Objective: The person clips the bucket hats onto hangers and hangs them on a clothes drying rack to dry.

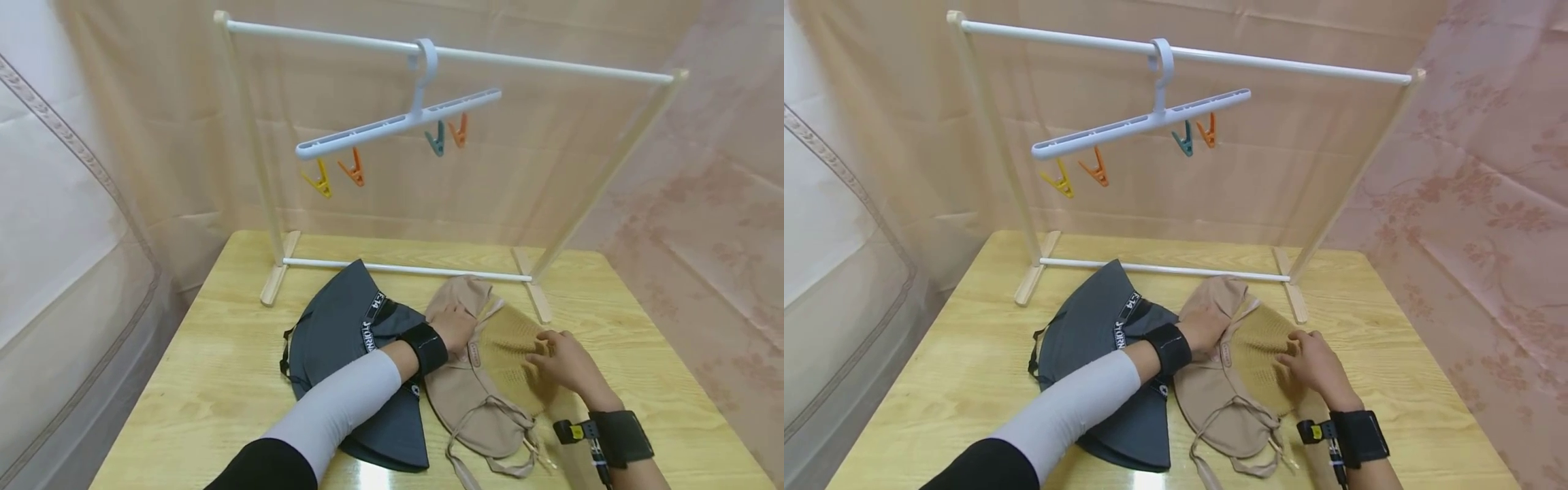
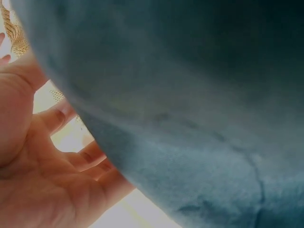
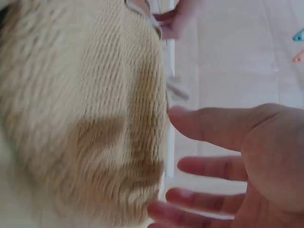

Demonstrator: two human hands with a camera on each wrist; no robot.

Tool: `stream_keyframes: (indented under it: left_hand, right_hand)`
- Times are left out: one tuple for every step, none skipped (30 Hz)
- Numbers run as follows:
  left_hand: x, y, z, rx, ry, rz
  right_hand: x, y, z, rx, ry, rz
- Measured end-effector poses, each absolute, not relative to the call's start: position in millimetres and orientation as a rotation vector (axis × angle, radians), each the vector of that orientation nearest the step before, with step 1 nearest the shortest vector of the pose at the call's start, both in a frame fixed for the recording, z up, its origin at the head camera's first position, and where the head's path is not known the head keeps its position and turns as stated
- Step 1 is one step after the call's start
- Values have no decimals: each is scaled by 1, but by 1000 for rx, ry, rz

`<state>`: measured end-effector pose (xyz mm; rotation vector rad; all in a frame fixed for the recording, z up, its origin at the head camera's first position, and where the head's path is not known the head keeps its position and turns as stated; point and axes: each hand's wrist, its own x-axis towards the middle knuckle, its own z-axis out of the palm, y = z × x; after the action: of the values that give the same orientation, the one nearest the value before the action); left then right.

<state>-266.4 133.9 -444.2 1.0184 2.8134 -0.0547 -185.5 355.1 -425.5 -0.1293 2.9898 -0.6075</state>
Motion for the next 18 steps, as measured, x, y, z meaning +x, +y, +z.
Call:
stream_keyframes:
  left_hand:
    - [-265,133,-444,1008,2812,-52]
    - [-264,132,-444,1001,2810,-52]
    - [-263,130,-444,994,2809,-54]
    - [-262,129,-443,991,2807,-51]
    - [-261,128,-442,993,2805,-55]
    - [-261,128,-441,995,2807,-54]
    - [-260,128,-440,998,2809,-53]
    - [-260,128,-440,1003,2809,-61]
    - [-260,129,-439,1010,2811,-67]
    - [-260,129,-439,1016,2813,-72]
    - [-261,130,-439,1021,2811,-81]
    - [-261,131,-439,1020,2811,-78]
    - [-262,132,-440,1020,2808,-76]
    - [-263,132,-441,1023,2803,-76]
    - [-264,133,-441,1026,2800,-70]
    - [-265,133,-441,1024,2798,-62]
    - [-265,133,-442,1027,2795,-63]
    - [-265,133,-442,1033,2796,-62]
  right_hand:
    - [-183,359,-426,-100,2989,-604]
    - [-181,362,-426,-64,2983,-597]
    - [-179,366,-427,-31,2976,-584]
    - [-178,370,-428,2,2966,-578]
    - [-176,373,-429,32,2950,-567]
    - [-175,377,-430,58,2938,-556]
    - [-174,381,-432,89,2918,-554]
    - [-172,384,-433,113,2898,-553]
    - [-171,388,-434,131,2878,-554]
    - [-169,391,-436,148,2858,-552]
    - [-167,394,-437,161,2843,-548]
    - [-165,396,-438,176,2832,-548]
    - [-164,398,-439,189,2825,-545]
    - [-162,399,-441,195,2825,-535]
    - [-161,400,-442,203,2823,-527]
    - [-160,400,-444,209,2823,-522]
    - [-159,399,-446,215,2823,-527]
    - [-158,399,-447,223,2823,-535]
